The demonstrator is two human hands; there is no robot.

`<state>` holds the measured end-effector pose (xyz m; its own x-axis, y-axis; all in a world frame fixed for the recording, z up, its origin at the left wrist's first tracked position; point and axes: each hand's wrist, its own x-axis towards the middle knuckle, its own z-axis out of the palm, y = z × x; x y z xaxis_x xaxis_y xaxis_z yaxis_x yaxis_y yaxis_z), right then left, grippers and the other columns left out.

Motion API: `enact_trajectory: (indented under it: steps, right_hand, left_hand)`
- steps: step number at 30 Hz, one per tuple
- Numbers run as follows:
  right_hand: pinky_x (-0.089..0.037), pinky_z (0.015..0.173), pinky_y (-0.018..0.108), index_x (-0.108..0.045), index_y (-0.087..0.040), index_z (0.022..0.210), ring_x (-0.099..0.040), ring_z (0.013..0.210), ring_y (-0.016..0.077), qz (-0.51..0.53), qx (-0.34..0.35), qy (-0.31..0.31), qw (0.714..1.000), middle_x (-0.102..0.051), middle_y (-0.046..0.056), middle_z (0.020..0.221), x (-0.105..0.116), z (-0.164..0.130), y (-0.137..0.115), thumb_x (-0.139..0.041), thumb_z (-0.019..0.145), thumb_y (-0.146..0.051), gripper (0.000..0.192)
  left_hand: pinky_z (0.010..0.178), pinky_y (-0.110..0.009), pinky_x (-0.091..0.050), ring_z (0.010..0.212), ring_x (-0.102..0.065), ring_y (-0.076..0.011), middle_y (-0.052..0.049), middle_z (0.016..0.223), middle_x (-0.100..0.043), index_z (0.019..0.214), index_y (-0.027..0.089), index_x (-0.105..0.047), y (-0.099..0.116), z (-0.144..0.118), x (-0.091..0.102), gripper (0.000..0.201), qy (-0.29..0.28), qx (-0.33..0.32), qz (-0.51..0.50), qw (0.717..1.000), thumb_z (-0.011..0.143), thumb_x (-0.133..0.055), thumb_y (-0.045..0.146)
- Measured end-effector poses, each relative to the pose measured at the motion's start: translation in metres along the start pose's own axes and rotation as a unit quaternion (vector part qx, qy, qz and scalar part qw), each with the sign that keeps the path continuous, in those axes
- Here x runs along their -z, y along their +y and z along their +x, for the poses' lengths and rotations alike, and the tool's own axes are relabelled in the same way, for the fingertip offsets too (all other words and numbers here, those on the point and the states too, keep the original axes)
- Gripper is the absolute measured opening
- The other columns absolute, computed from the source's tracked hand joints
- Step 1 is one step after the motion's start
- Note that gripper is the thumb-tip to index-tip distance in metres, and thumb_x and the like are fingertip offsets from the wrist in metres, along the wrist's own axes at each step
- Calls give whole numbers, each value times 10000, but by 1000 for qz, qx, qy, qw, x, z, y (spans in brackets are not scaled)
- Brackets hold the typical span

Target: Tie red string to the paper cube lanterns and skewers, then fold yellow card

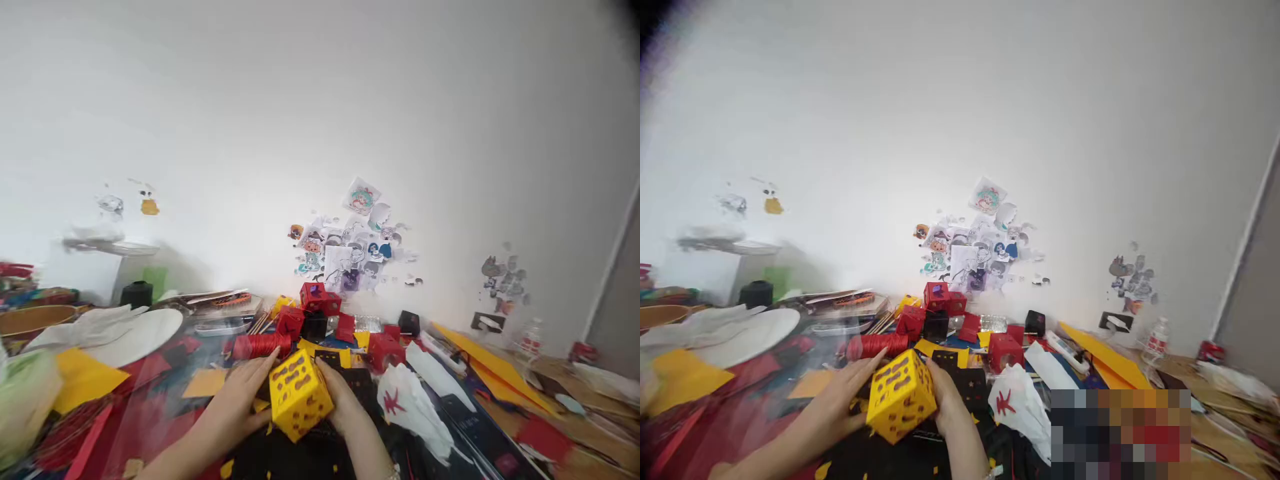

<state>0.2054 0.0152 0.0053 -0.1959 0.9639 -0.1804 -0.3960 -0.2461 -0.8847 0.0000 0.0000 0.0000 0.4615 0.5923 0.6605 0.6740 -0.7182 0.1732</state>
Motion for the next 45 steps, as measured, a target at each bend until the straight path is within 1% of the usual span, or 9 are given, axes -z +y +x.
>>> enact_trajectory:
  steps: [4, 8, 13, 18, 23, 29, 37, 41, 45]
  right_hand:
    - [-353, 516, 232, -550, -148, 552, -503, 468, 116, -69, 25, -23, 997, -574, -7, 512, -8, -14, -2, -678, 559, -363, 250]
    - [-329, 515, 232, -545, -140, 513, -465, 448, 97, -107, 58, -11, 992, -530, -25, 463, -12, -18, 0, -697, 506, -318, 234]
    - [-334, 510, 233, -556, -139, 511, -468, 430, 97, -126, 47, 22, 991, -502, -34, 421, -9, -9, 3, -698, 482, -301, 218]
    - [-313, 456, 203, -588, -143, 612, -461, 405, 79, -122, 19, 55, 991, -525, -44, 468, -2, -5, 1, -655, 597, -299, 170]
    - [-367, 476, 211, -582, -147, 773, -532, 441, 93, -81, -2, 40, 996, -604, -5, 584, 0, -14, -9, -526, 761, -371, 232]
    - [-425, 587, 242, -580, -128, 838, -610, 604, 134, -9, 51, -11, 999, -678, 76, 747, -3, -20, -14, -575, 748, -460, 344]
    - [-393, 846, 294, -471, -219, 1199, -547, 1041, 185, -78, 178, -90, 977, -581, 82, 1165, -11, -33, -12, -692, 687, -461, 608]
    - [-363, 920, 330, -382, -210, 1263, -533, 1051, 206, -117, 202, -84, 969, -581, 81, 1111, -14, -28, -4, -778, 582, -435, 819]
    - [-410, 815, 314, -449, -197, 1196, -561, 944, 202, -153, 191, -6, 969, -596, 49, 961, -11, -21, 0, -694, 636, -539, 701]
  left_hand:
    - [958, -484, -386, 1200, -421, -325, -115, 1349, -427, 1401, 330, 24, 12, 5, 7, 1050, -26, -26, 7, 999, 652, -711, 342]
    - [992, -535, -334, 1280, -300, -362, -114, 1444, -289, 1402, 342, -17, 33, 6, 21, 1112, -92, -88, -14, 992, 576, -762, 353]
    - [1018, -568, -278, 1254, -339, -353, -51, 1425, -345, 1387, 394, -106, 48, 6, 31, 1045, -173, -128, -63, 975, 569, -756, 416]
    - [968, -490, -361, 1180, -393, -330, -68, 1294, -442, 1367, 376, -225, 40, 7, 33, 995, -127, -66, -71, 987, 541, -775, 300]
    - [927, -402, -406, 1091, -470, -293, -80, 1212, -464, 1290, 301, -401, 21, 10, 42, 858, -119, -6, -117, 986, 520, -769, 399]
    - [885, -389, -427, 1035, -514, -295, -81, 1139, -537, 1179, 238, -474, 1, 13, 39, 799, -119, 23, -201, 972, 488, -742, 536]
    - [830, -422, -484, 1006, -572, -310, -132, 1077, -606, 1117, 165, -459, -16, 18, 15, 679, 11, 243, -301, 922, 610, -584, 599]
    - [886, -445, -459, 1045, -561, -319, -153, 1129, -590, 1100, 152, -476, -14, 20, 14, 683, -17, 271, -297, 915, 629, -527, 645]
    - [943, -434, -424, 1115, -521, -325, -173, 1218, -549, 1177, 130, -452, -7, 18, 14, 763, -46, 267, -307, 912, 627, -524, 654]
